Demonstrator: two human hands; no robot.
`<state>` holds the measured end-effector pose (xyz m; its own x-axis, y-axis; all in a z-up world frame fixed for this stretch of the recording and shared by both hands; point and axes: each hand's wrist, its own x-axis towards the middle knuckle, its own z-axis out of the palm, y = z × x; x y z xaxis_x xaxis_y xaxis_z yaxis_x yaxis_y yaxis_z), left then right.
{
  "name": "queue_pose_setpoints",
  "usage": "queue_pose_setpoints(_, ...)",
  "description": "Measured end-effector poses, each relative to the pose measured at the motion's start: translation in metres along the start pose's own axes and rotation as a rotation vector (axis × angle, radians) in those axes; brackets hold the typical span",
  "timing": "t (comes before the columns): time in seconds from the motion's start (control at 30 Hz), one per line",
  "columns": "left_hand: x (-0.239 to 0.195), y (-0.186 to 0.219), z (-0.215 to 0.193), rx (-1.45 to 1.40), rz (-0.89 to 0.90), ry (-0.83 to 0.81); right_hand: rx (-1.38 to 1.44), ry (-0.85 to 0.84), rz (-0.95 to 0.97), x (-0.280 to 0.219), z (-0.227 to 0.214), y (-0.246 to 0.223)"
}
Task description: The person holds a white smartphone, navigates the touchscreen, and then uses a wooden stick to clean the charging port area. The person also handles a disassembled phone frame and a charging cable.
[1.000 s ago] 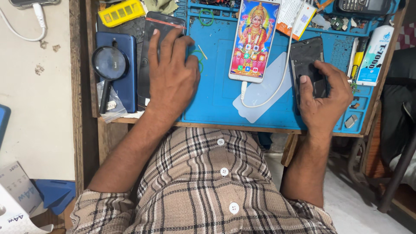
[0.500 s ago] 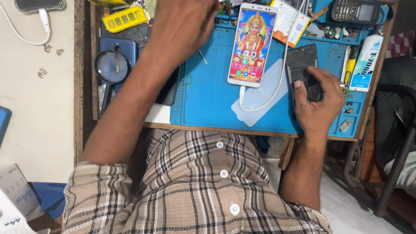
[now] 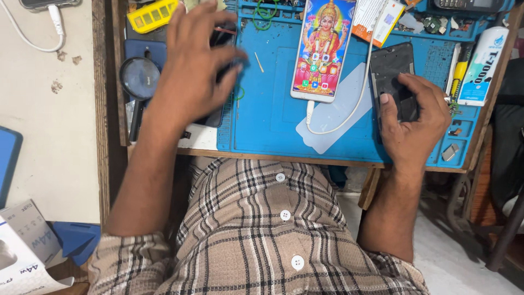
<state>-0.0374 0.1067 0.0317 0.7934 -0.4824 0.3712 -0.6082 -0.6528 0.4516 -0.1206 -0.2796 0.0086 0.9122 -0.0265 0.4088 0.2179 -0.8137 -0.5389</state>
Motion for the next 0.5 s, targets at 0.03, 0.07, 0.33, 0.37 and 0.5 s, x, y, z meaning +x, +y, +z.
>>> queue_pose_setpoints(0.03, -0.009, 0.006, -0.001, -0.001, -0.029, -0.061, 0.003, 0.001, 0.000, -0.001, 0.000, -0.001)
queue_pose_setpoints(0.07, -0.016, 0.011, -0.001, 0.032, -0.037, -0.066, 0.008, 0.000, -0.004, 0.000, 0.000, -0.001)
queue_pose_setpoints(0.33, -0.034, 0.024, 0.012, 0.286, 0.007, -0.043, 0.016, 0.000, -0.009, 0.001, 0.002, -0.003)
queue_pose_setpoints(0.37, -0.033, 0.024, 0.013, 0.307, 0.013, -0.045, 0.021, -0.001, -0.005, 0.000, 0.002, -0.003)
queue_pose_setpoints(0.5, -0.024, 0.019, 0.015, 0.234, 0.034, -0.021, 0.040, -0.001, -0.010, 0.002, 0.002, -0.004)
